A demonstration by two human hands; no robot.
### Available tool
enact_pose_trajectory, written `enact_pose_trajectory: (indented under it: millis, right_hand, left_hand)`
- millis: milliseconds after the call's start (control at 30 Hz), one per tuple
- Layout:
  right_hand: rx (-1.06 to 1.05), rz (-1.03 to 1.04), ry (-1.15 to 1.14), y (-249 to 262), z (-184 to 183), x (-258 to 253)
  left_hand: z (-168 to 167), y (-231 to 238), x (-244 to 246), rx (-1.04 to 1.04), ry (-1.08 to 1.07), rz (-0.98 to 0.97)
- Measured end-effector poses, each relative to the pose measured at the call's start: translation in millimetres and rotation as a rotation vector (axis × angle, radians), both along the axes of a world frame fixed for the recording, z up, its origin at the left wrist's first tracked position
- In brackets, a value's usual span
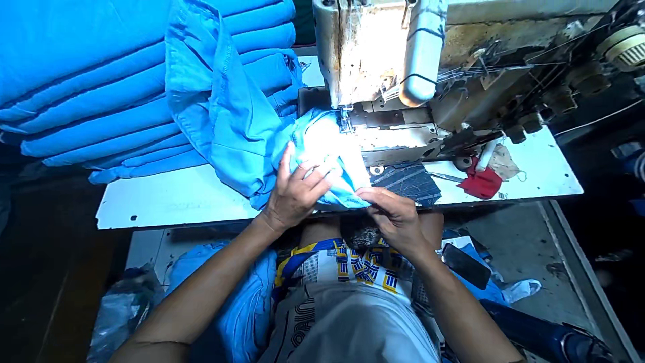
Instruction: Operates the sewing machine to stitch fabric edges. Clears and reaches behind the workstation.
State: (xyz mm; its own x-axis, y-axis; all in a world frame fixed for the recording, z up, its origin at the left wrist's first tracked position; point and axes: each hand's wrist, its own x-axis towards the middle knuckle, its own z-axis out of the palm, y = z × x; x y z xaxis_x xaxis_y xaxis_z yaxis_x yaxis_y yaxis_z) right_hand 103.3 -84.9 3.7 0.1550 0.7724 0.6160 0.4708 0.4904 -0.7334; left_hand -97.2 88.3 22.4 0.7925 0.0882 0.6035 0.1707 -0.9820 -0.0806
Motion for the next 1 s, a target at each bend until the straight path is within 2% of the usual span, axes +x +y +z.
enact_pose_trajectory:
  millis: [67, 167, 300, 467, 700, 1000]
  right_hand:
    - [-0.053, -0.019, 0.068, -3, -6, -2]
    - [-0.11, 0.001, 0.159, -6, -8, -6]
    - [-0.108, 0.039, 0.216, -7, -3, -9]
    - [-0.138, 0.034, 0.257, -5, -6, -7]
    - [-0.16, 0.005, 0.291, -4, -14, -1]
    - [-0.175, 0.021, 0.292, -6, -9, -2]
  left_hand:
    - [15, 5, -5, 0.027, -0.002, 0.035]
    - [51, 1, -10, 0.046, 0.11, 0.029]
    - [73, 8, -16, 0.047, 0.284, -0.15]
    - [77, 19, -10, 0.074, 0.347, -0.187]
    - [58, 25, 4, 0.074, 0.309, -0.171]
    - [75, 18, 8, 0.103, 0.297, 0.02]
